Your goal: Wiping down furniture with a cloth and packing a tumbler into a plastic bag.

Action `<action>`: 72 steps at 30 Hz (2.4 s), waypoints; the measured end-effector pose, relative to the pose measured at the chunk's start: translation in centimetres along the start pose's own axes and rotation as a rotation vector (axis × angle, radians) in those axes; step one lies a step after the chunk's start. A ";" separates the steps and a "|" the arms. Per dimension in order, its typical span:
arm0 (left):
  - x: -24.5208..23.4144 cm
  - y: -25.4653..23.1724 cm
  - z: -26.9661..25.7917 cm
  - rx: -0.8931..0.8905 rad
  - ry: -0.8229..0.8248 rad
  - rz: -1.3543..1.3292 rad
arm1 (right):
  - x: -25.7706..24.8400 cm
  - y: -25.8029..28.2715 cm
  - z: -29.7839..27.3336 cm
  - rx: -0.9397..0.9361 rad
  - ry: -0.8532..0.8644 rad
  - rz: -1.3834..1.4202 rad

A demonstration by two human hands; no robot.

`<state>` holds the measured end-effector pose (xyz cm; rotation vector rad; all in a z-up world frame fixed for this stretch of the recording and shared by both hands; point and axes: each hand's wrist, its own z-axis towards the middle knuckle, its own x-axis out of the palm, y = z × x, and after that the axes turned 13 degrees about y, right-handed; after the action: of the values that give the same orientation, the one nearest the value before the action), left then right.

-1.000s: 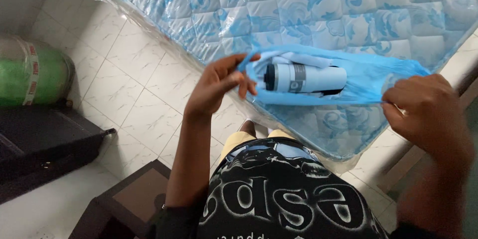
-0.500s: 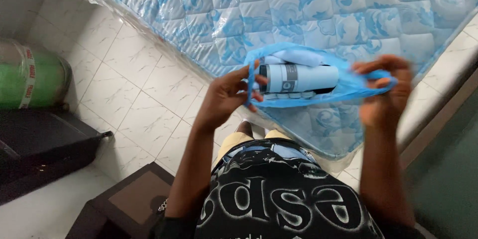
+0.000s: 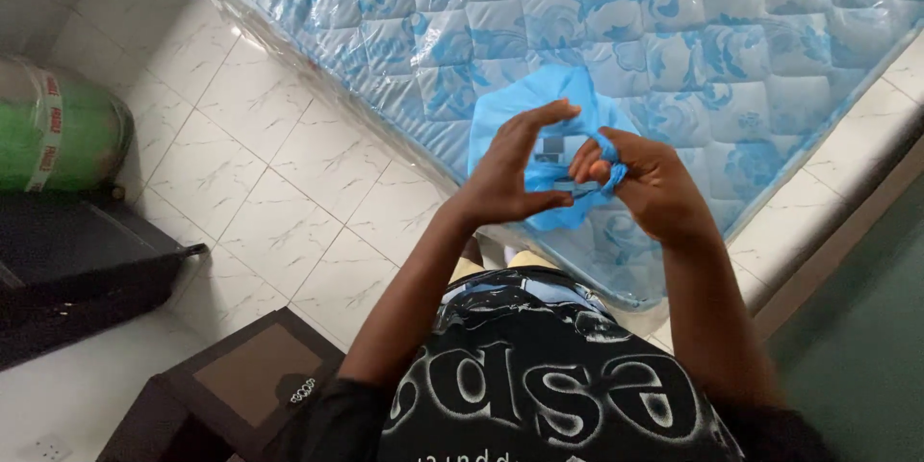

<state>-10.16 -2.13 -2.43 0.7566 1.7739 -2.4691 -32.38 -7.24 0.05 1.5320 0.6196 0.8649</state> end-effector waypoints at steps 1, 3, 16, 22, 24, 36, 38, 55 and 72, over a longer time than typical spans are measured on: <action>0.8 1.4 -0.2 -0.012 0.018 0.064 | 0.2 0.6 0.1 -0.010 -0.003 -0.099; 2.5 4.3 -0.4 -0.015 0.039 0.136 | -0.1 0.0 0.3 -0.031 -0.009 -0.202; 7.7 15.0 -0.4 -0.326 -0.575 -0.924 | -5.5 -1.3 -1.8 -0.018 -0.429 -0.336; 5.4 13.2 1.3 -0.406 -0.745 -1.085 | -8.5 -9.0 -6.8 0.087 -0.142 -0.336; 5.4 13.5 1.7 -0.436 -0.781 -1.120 | -9.4 -13.8 -6.8 0.228 -0.138 -0.565; 2.6 14.5 -0.2 -0.453 -0.361 -0.812 | -9.5 -28.3 0.3 0.076 -0.648 -0.054; 0.6 13.4 -1.2 -0.405 -0.109 -0.032 | -9.3 -27.8 0.7 -0.043 -0.746 0.183; 7.3 25.9 -1.3 -0.536 -0.234 0.015 | -8.0 -25.0 2.6 0.122 -0.714 0.223; 5.1 20.2 1.4 -0.338 -0.200 0.008 | -6.8 -25.3 3.1 0.025 -0.769 0.400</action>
<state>-9.49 -9.29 -22.06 0.4716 2.0236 -2.0697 -31.49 -10.68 -26.10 1.8774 -0.2435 0.4820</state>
